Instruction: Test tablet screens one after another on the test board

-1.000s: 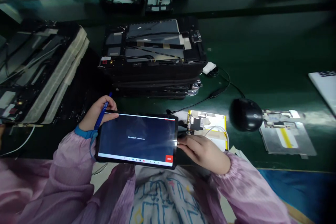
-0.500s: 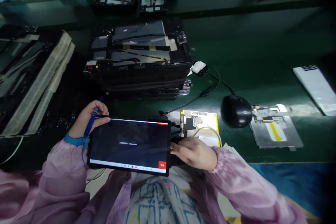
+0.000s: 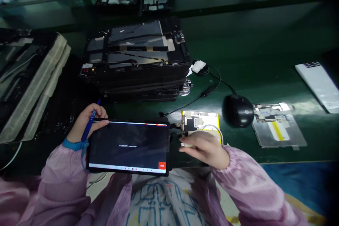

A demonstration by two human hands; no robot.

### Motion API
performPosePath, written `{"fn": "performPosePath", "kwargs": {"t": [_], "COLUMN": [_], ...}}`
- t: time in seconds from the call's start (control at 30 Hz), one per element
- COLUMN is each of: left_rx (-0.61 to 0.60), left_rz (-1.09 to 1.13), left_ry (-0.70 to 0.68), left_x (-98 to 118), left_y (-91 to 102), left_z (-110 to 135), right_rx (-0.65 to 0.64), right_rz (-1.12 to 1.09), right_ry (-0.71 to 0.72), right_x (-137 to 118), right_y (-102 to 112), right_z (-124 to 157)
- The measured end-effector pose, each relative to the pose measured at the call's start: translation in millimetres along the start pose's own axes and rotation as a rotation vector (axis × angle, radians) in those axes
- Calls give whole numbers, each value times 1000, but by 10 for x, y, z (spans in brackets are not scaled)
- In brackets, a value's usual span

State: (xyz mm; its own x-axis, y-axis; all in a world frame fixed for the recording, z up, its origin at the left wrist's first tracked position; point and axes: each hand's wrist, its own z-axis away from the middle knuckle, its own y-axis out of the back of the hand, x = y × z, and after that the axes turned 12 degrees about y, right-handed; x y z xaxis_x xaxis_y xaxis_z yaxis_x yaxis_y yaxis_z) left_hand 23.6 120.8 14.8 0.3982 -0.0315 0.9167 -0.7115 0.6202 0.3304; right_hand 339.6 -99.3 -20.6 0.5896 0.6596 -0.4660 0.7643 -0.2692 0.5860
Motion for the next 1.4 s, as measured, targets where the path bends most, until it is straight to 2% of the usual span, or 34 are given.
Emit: {"fn": "performPosePath", "kwargs": {"t": [0.07,0.13,0.2,0.27,0.33,0.47,0.53,0.6,0.7,0.8,0.87,1.03,1.2,1.4], "left_rx": [14,36,58,70,73,74,70,66,80,89,94,95,109,118], "left_rz": [-19,-42,-57,-70,-78,-98,-102,-97,-87,-78,-75,-57,-56,-70], "left_ry": [13,23,21,25,38,50,40,34,43,76,96,89,92,86], "left_x": [-5,-14,-20,-15,-2,0,-23,-46,-49,-11,13,34,72,91], "left_y": [3,10,17,22,24,34,43,48,41,25,16,-6,-38,-37], "left_z": [3,8,12,13,13,8,2,-6,-13,-13,-15,-32,-43,-46], "right_rx": [32,21,-50,-134,-227,-550,-622,-572,-354,-140,-70,-82,-66,-15], "right_rz": [119,332,556,656,598,351,265,172,-53,-329,-398,-254,-134,-100], "right_ry": [-101,-251,-400,-458,-420,-361,-377,-393,-474,-555,-560,-462,-354,-306], "right_x": [84,202,310,371,384,423,489,542,485,237,35,-262,-268,-283], "right_y": [105,188,232,221,149,-93,-159,-128,76,282,315,42,-217,-289], "right_z": [-69,-176,-302,-425,-527,-655,-688,-694,-618,-423,-260,31,120,153]}}
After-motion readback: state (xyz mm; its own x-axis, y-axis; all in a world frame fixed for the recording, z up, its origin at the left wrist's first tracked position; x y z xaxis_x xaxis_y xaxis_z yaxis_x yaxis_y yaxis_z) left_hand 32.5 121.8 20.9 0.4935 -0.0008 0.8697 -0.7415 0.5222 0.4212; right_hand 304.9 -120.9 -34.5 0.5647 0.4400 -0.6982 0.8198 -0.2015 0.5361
